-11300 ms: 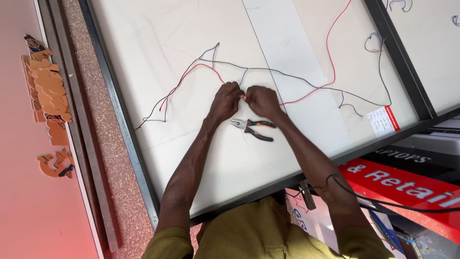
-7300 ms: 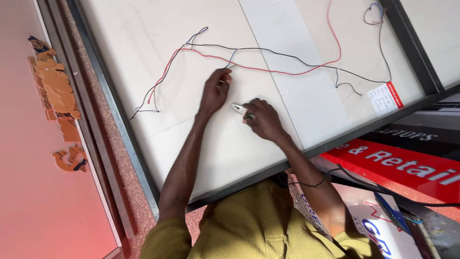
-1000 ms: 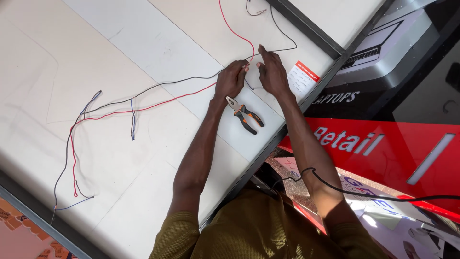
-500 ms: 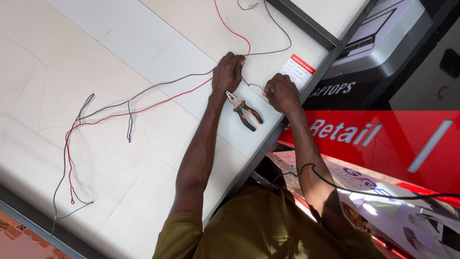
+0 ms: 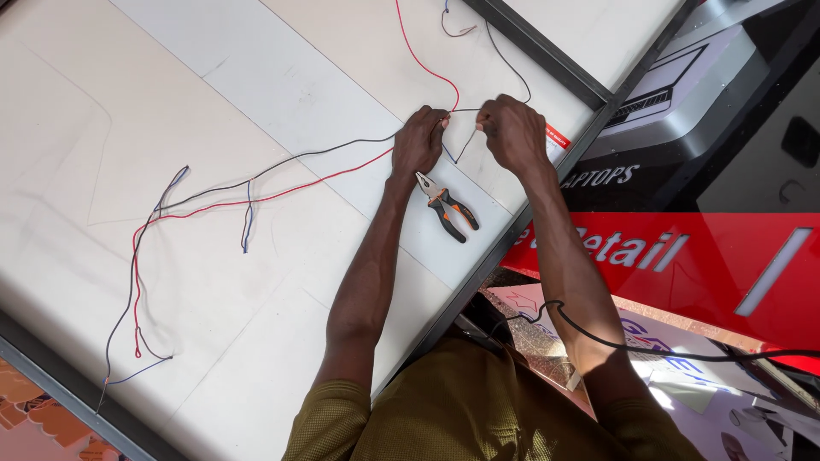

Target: Connecting electrical wires for a sign by stripping insulation and twisting wires together

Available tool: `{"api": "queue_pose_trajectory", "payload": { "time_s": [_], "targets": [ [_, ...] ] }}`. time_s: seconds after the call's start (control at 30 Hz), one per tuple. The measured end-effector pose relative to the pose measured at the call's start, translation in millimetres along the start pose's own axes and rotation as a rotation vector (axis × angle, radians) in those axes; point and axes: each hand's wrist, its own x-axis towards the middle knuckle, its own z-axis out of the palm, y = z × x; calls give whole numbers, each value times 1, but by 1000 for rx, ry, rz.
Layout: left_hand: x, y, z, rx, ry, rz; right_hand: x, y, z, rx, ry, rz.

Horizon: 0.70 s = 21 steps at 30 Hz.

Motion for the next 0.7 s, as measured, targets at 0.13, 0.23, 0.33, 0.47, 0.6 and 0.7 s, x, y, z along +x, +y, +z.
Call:
{"api": "queue_pose_trajectory", "payload": {
  "time_s": [0.13, 0.23, 0.33, 0.47, 0.6, 0.7],
  "targets": [
    [2, -5, -1, -39, -12, -15, 42, -21, 15, -30, -25, -153],
    [4, -3, -6, -116, -48, -93, 64, -33, 11, -17, -117, -222],
    [4, 4, -13, -112, -76, -133, 80, -38, 7, 71, -250, -153],
    [2, 2, -11, -234, -25, -141, 83, -46, -1, 234, -302, -23],
    [0, -5, -6, -249, -4, -133, 84, -38, 11, 276, -279, 64],
    [2, -4, -6, -264, 30, -106, 80, -23, 11, 470, -187, 126]
  ]
}}
